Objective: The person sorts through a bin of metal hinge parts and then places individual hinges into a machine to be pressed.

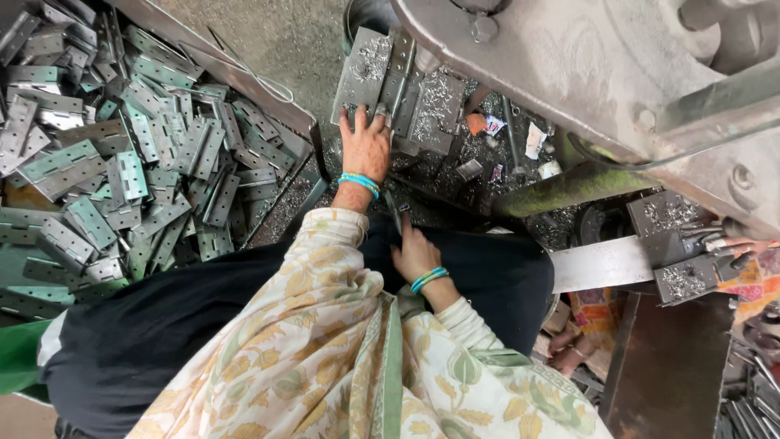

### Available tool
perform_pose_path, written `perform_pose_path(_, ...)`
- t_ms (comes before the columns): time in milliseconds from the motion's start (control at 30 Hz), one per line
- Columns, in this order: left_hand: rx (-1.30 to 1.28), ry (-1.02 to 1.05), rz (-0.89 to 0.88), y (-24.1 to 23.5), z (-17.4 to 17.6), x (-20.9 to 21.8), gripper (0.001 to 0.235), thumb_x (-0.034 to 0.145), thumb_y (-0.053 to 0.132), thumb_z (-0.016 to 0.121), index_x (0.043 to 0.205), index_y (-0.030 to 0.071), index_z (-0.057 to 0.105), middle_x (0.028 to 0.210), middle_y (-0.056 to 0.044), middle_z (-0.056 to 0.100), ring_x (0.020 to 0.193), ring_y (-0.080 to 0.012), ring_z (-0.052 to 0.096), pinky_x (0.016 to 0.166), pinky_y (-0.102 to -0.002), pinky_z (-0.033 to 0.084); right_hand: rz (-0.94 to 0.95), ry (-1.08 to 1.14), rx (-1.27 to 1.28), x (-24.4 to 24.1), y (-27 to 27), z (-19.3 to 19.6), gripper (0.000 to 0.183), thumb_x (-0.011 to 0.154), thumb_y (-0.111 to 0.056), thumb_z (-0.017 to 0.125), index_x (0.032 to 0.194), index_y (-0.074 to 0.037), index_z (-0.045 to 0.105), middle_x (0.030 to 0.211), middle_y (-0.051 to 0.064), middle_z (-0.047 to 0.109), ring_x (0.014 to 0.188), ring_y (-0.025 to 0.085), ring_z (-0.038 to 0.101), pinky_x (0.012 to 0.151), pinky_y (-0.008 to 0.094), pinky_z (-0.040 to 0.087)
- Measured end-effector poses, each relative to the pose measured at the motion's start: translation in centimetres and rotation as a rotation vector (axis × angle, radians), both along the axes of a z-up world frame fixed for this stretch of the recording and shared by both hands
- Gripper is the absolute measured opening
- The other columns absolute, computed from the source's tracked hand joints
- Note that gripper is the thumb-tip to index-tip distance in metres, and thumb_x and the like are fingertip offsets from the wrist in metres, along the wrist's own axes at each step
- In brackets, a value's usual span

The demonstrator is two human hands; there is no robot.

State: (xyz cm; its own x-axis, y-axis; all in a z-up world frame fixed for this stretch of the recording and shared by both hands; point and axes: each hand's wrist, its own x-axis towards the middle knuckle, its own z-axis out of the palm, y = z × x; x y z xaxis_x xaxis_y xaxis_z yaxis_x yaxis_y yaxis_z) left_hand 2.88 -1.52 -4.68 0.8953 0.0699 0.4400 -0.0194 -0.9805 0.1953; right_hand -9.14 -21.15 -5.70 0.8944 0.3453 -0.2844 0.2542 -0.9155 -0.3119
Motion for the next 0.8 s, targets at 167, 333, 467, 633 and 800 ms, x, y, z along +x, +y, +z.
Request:
perform_pose_path(167,-0.057,0.073,0.006,-0.4,-0.6,3.0,0.029,0.098,0.021,0.056,0.119,0.012,0.075,0.129,-0.003,0.064,0.141,-0.0360,0.039,0.116,-0.071,0.022,0.022,-0.016,-0.072,1.5,0.1,1.3,0.069,0.095,-0.034,0.064,0.156,-0.016,0.037,0.113,0.022,0.069,0.093,0.047,0.070,0.080,0.058,0.057)
perform_pose_path(333,-0.020,-0.049,0.022,-0.1,-1.1,3.5,0.035,0.093,0.021,0.055,0.121,0.011,0.074,0.139,-0.004,0.061,0.138,-0.0362,0.040,0.113,-0.069,0.022,-0.064,-0.126,0.171,-2.5,0.0,-3.2,0.075,0.089,-0.030,0.066,0.155,-0.014,0.035,0.114,0.025,0.067,0.090,0.050,0.067,0.076,0.060,0.055)
perform_pose_path(467,-0.030,0.059,-0.014,0.7,-0.7,3.7,0.031,0.098,0.019,0.055,0.122,0.012,0.072,0.140,-0.001,0.061,0.142,-0.0368,0.037,0.115,-0.072,0.021,-0.052,-0.015,0.037,-1.0,-0.2,-2.0,0.075,0.087,-0.030,0.066,0.154,-0.013,0.035,0.111,0.024,0.068,0.093,0.049,0.067,0.080,0.061,0.054)
perform_pose_path(633,0.015,0.080,-0.003,-0.4,-0.6,4.6,0.034,0.092,0.019,0.055,0.120,0.013,0.074,0.137,-0.001,0.063,0.141,-0.0369,0.036,0.114,-0.072,0.019,0.050,0.005,0.000,2.0,-0.4,2.3,0.060,0.098,-0.034,0.061,0.151,-0.012,0.043,0.114,0.023,0.072,0.100,0.047,0.069,0.084,0.058,0.057)
perform_pose_path(800,-0.042,-0.038,0.005,0.3,-1.0,5.0,0.033,0.097,0.021,0.056,0.123,0.012,0.074,0.132,-0.001,0.064,0.140,-0.0370,0.037,0.115,-0.072,0.020,-0.053,-0.058,0.145,-1.1,0.5,1.5,0.067,0.090,-0.032,0.064,0.150,-0.012,0.043,0.115,0.023,0.070,0.097,0.048,0.068,0.081,0.059,0.055)
